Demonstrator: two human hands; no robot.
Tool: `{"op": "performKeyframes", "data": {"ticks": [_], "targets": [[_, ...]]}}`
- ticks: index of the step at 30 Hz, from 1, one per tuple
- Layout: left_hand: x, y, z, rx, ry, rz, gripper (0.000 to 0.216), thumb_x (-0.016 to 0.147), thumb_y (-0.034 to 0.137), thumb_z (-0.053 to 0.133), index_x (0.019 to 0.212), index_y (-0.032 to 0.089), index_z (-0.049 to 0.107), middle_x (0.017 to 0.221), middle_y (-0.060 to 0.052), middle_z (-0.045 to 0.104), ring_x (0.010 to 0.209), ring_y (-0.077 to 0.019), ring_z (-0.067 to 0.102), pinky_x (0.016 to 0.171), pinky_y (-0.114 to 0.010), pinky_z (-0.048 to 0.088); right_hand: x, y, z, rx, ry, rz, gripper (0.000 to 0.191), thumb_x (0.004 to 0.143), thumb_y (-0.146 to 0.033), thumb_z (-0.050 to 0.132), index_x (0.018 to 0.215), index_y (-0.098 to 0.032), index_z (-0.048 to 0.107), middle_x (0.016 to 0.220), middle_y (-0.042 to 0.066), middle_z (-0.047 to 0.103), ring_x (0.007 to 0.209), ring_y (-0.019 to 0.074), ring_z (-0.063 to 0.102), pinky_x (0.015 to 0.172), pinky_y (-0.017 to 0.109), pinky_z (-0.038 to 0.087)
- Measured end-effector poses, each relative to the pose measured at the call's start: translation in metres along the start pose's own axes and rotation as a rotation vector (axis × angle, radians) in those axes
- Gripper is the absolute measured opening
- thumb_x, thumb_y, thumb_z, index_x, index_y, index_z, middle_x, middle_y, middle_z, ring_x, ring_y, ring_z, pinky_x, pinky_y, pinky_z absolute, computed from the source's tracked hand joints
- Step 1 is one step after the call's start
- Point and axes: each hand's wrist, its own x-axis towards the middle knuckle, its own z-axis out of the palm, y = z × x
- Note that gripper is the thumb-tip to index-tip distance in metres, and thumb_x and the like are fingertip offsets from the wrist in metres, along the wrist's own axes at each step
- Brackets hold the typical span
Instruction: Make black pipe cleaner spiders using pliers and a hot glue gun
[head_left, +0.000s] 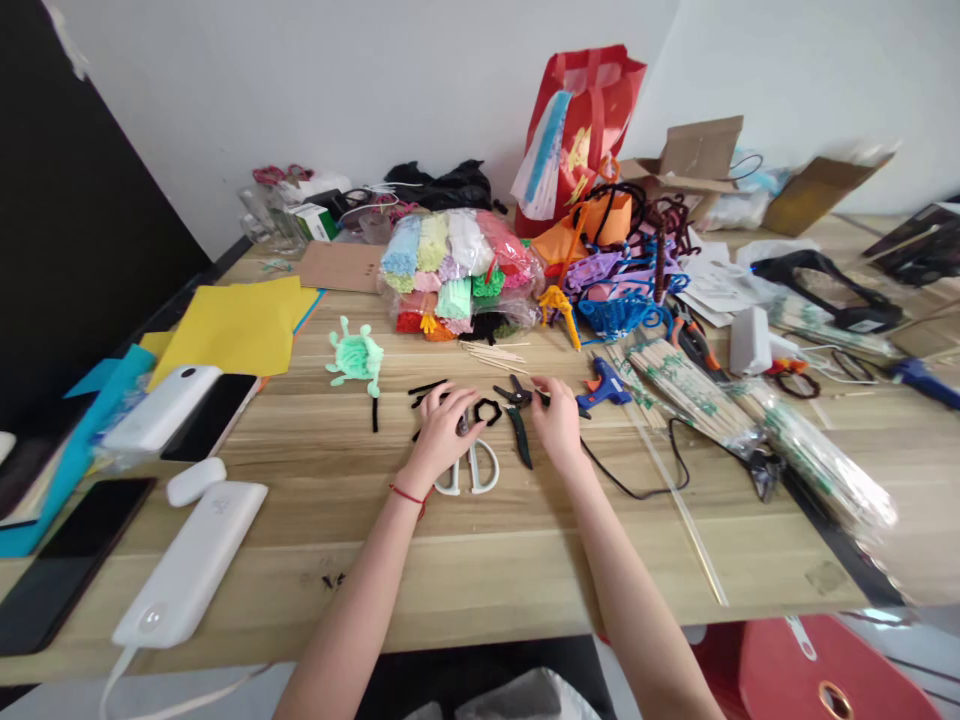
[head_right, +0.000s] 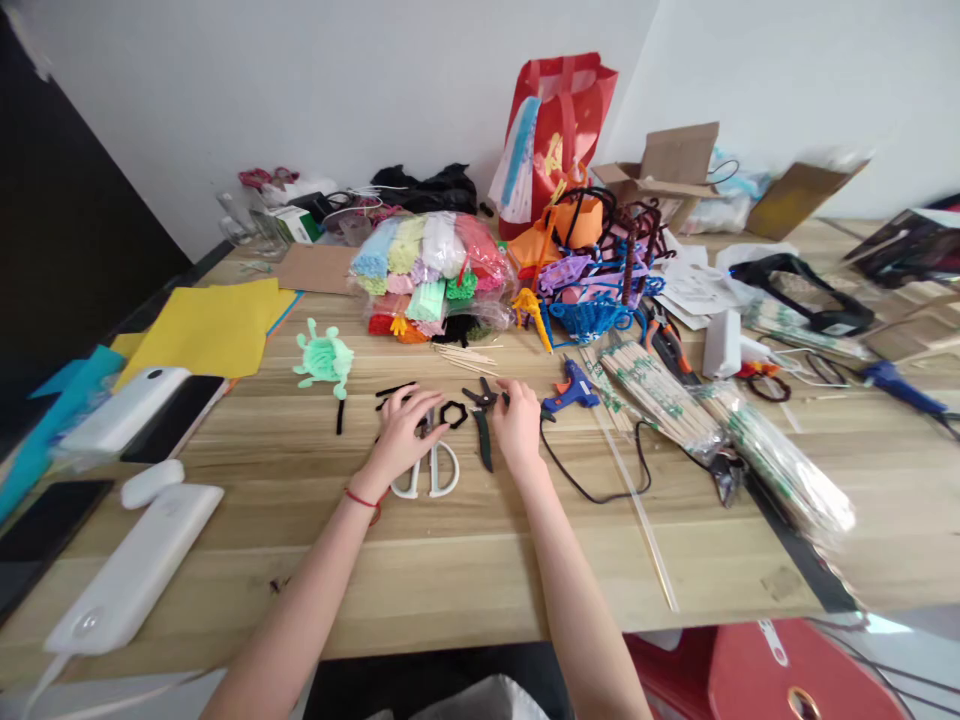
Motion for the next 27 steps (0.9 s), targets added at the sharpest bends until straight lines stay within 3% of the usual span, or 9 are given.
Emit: {"op": "performKeyframes", "data": {"ticks": [3,8,11,14,17,22,27], "targets": [[-0.002,0.001,0.004,0.031,-0.061,-0.005,0.041,0.083,0.031,0.061,0.124,0.024,0.057,0.127,-0.007,0.061,0.129,-0.0285,0.039,0.109,-0.047,0.027,-0.003,-0.004,0.002,-0.136,-0.132,-0.108,0.023,0.082,-0.031,0.059,0.099,-0.018,0.068,0.105,0.014,0.065,0.106,0.031,0.052,0.093,0.046,0.039],[-0.003,-0.001,0.006,0.039,-0.04,-0.014,0.036,0.083,0.03,0.062,0.118,0.023,0.06,0.121,-0.01,0.062,0.128,-0.0282,0.041,0.108,-0.046,0.028,-0.012,-0.016,0.011,-0.183,-0.333,-0.306,0.035,0.077,-0.043,0.069,0.104,-0.022,0.068,0.123,0.012,0.06,0.121,0.0342,0.039,0.102,0.052,0.028],[-0.003,-0.001,0.007,0.006,-0.027,-0.027,0.034,0.081,0.027,0.063,0.115,0.022,0.062,0.117,-0.01,0.062,0.125,-0.0276,0.044,0.107,-0.045,0.029,-0.014,-0.021,0.015,-0.149,-0.371,-0.304,0.033,0.076,-0.039,0.07,0.103,-0.02,0.065,0.117,0.012,0.063,0.119,0.0327,0.041,0.102,0.051,0.028],[-0.001,-0.001,0.007,-0.15,0.026,-0.09,0.029,0.08,0.023,0.064,0.109,0.023,0.065,0.111,-0.009,0.065,0.121,-0.0261,0.047,0.107,-0.044,0.03,-0.014,-0.025,0.016,-0.067,-0.384,-0.252,0.022,0.077,-0.025,0.066,0.098,-0.02,0.062,0.099,0.008,0.069,0.104,0.0281,0.053,0.101,0.05,0.029],[0.004,-0.002,0.004,-0.575,0.121,-0.234,0.024,0.082,0.029,0.061,0.104,0.022,0.068,0.11,-0.009,0.066,0.115,-0.0235,0.053,0.104,-0.039,0.036,-0.013,-0.027,0.015,0.035,-0.391,-0.232,0.01,0.08,-0.015,0.056,0.085,-0.021,0.061,0.084,0.003,0.07,0.088,0.0218,0.06,0.102,0.047,0.029],[0.014,-0.01,-0.008,-1.573,0.299,-0.532,0.029,0.089,0.035,0.05,0.102,0.016,0.067,0.104,-0.01,0.069,0.103,-0.0187,0.062,0.097,-0.033,0.044,-0.012,-0.027,0.015,0.113,-0.307,-0.214,0.007,0.08,-0.017,0.055,0.079,-0.021,0.061,0.084,0.005,0.071,0.087,0.0233,0.062,0.094,0.043,0.038],[0.015,-0.015,-0.021,-2.036,0.374,-0.727,0.038,0.096,0.033,0.034,0.112,0.012,0.063,0.112,-0.012,0.067,0.106,-0.0186,0.063,0.096,-0.034,0.048,-0.016,-0.032,0.018,0.172,-0.323,-0.246,0.012,0.08,-0.017,0.056,0.089,-0.019,0.063,0.088,0.006,0.071,0.085,0.0219,0.064,0.086,0.039,0.044]]}}
